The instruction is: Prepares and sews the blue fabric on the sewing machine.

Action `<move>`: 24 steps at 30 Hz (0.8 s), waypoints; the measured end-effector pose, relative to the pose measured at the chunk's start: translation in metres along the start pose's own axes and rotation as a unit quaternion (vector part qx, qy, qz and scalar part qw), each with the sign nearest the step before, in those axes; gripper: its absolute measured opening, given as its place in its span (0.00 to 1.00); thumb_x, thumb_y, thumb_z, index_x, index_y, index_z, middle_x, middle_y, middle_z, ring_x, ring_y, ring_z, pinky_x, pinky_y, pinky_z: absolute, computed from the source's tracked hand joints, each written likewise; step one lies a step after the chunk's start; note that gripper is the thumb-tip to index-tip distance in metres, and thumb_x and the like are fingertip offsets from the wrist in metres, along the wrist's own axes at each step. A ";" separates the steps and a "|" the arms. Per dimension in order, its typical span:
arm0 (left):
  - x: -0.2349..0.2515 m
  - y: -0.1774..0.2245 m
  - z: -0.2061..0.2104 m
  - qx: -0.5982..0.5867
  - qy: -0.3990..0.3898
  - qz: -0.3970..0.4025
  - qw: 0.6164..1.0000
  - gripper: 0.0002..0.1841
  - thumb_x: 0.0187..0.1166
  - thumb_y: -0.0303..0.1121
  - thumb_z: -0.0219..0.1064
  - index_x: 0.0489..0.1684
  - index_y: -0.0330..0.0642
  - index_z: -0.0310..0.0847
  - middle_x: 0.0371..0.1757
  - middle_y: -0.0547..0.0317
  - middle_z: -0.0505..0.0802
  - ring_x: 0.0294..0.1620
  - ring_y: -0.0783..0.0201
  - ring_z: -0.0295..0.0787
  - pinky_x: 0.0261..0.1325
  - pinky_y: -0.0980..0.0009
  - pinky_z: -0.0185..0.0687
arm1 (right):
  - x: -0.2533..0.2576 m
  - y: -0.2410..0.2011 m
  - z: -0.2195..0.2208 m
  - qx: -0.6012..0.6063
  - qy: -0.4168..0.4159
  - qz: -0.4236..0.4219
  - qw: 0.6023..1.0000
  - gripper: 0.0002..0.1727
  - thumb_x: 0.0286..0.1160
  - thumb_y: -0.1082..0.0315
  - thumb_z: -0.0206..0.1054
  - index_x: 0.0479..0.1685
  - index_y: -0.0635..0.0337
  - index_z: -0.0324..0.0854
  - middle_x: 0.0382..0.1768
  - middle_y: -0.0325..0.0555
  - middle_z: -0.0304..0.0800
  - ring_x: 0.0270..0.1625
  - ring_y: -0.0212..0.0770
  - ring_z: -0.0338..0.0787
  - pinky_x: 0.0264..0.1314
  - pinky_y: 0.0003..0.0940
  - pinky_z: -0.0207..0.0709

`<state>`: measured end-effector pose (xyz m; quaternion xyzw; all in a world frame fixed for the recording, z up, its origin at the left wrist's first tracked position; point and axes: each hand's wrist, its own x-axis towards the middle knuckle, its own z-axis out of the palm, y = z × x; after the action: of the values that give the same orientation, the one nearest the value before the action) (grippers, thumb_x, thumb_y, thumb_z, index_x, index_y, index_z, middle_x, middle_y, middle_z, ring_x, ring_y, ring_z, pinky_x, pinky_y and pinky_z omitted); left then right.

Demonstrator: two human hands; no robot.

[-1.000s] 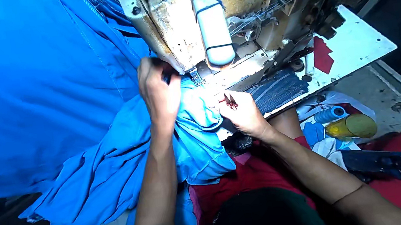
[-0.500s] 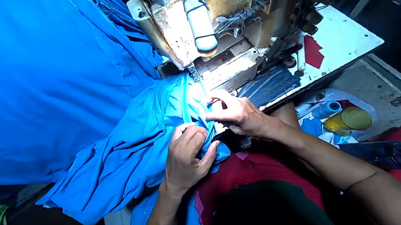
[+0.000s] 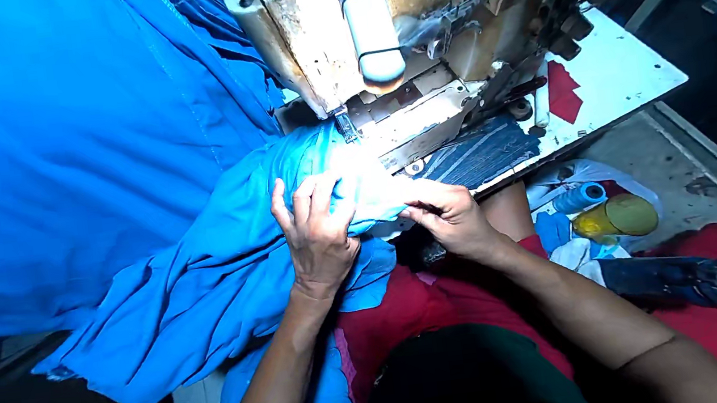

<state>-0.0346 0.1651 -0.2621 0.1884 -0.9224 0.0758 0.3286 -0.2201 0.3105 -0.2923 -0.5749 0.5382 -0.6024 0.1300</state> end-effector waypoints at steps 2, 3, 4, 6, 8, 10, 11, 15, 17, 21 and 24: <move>0.007 -0.005 -0.003 0.002 -0.026 0.006 1.000 0.09 0.72 0.31 0.64 0.36 0.48 0.94 0.72 0.55 0.87 0.82 0.46 0.73 0.88 0.29 0.38 | 0.011 0.002 0.004 0.001 0.008 0.002 1.000 0.05 0.76 0.75 0.70 0.41 0.65 0.91 0.41 0.44 0.92 0.44 0.32 0.90 0.51 0.29 0.87; 0.011 -0.008 -0.004 0.001 -0.033 0.006 0.999 0.10 0.72 0.30 0.64 0.38 0.47 0.94 0.72 0.54 0.87 0.82 0.46 0.73 0.88 0.29 0.38 | 0.017 0.003 0.006 0.007 0.010 0.004 1.000 0.04 0.77 0.75 0.70 0.41 0.65 0.90 0.41 0.44 0.92 0.42 0.32 0.90 0.48 0.29 0.87; 0.015 -0.011 -0.005 0.004 -0.037 0.005 0.999 0.10 0.73 0.30 0.64 0.40 0.47 0.94 0.72 0.54 0.87 0.81 0.46 0.73 0.88 0.28 0.38 | 0.023 0.005 0.008 0.011 0.012 0.004 1.000 0.04 0.77 0.75 0.70 0.40 0.65 0.90 0.40 0.44 0.91 0.41 0.31 0.89 0.46 0.28 0.86; 0.025 -0.017 -0.007 0.009 -0.030 0.004 0.999 0.10 0.72 0.29 0.64 0.40 0.45 0.94 0.72 0.53 0.87 0.81 0.46 0.74 0.88 0.29 0.40 | 0.036 0.007 0.010 0.014 0.010 -0.001 1.000 0.03 0.78 0.75 0.69 0.42 0.65 0.88 0.40 0.44 0.90 0.38 0.31 0.88 0.41 0.27 0.85; 0.034 -0.022 -0.009 0.012 -0.024 0.007 1.000 0.09 0.70 0.26 0.65 0.38 0.42 0.93 0.71 0.52 0.87 0.80 0.46 0.75 0.89 0.30 0.41 | 0.045 0.008 0.013 0.013 0.015 -0.003 1.000 0.03 0.78 0.76 0.69 0.43 0.65 0.87 0.37 0.44 0.89 0.35 0.31 0.86 0.38 0.27 0.84; 0.042 -0.026 -0.012 0.004 -0.023 0.015 1.000 0.09 0.68 0.23 0.64 0.38 0.39 0.91 0.71 0.50 0.87 0.80 0.44 0.74 0.89 0.31 0.43 | 0.050 0.006 0.014 -0.006 0.019 0.004 1.000 0.05 0.78 0.76 0.69 0.46 0.65 0.88 0.38 0.44 0.90 0.36 0.31 0.88 0.40 0.27 0.85; 0.046 -0.027 -0.013 -0.008 -0.025 0.021 0.999 0.10 0.68 0.22 0.64 0.40 0.39 0.91 0.72 0.49 0.86 0.81 0.44 0.74 0.89 0.33 0.46 | 0.051 0.006 0.015 -0.017 0.020 0.006 1.000 0.06 0.78 0.75 0.69 0.49 0.64 0.88 0.39 0.44 0.90 0.36 0.31 0.87 0.39 0.26 0.85; 0.049 -0.032 -0.021 -0.117 -0.069 0.081 0.987 0.10 0.70 0.37 0.71 0.39 0.41 0.90 0.72 0.46 0.84 0.80 0.43 0.73 0.87 0.43 0.59 | 0.055 0.012 0.020 -0.032 0.033 -0.005 0.999 0.08 0.79 0.76 0.68 0.52 0.63 0.88 0.43 0.45 0.91 0.40 0.32 0.89 0.44 0.27 0.86; 0.048 -0.041 -0.032 -0.120 -0.136 0.100 0.978 0.22 0.73 0.57 0.72 0.39 0.46 0.92 0.74 0.47 0.83 0.83 0.43 0.69 0.90 0.41 0.53 | 0.062 0.019 0.023 -0.025 0.045 -0.023 0.998 0.09 0.77 0.78 0.68 0.51 0.66 0.89 0.43 0.47 0.93 0.44 0.33 0.92 0.51 0.29 0.87; 0.040 -0.094 -0.067 -0.026 -0.199 0.053 0.978 0.29 0.74 0.66 0.66 0.32 0.45 0.89 0.80 0.41 0.76 0.83 0.32 0.64 0.79 0.28 0.56 | 0.066 0.025 0.023 -0.046 0.044 -0.044 0.997 0.09 0.78 0.77 0.68 0.51 0.66 0.90 0.47 0.49 0.94 0.50 0.35 0.93 0.59 0.31 0.86; 0.032 -0.105 -0.094 -0.125 -0.140 0.006 0.982 0.21 0.72 0.55 0.73 0.28 0.43 0.87 0.80 0.46 0.76 0.83 0.41 0.65 0.81 0.41 0.64 | 0.071 0.026 0.020 -0.087 0.010 -0.079 0.993 0.10 0.80 0.75 0.66 0.52 0.65 0.91 0.49 0.50 0.94 0.54 0.38 0.93 0.63 0.35 0.85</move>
<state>0.0388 0.0836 -0.1671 0.1493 -0.9625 -0.0659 0.2165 -0.2368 0.2351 -0.2783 -0.6183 0.5428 -0.5677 0.0264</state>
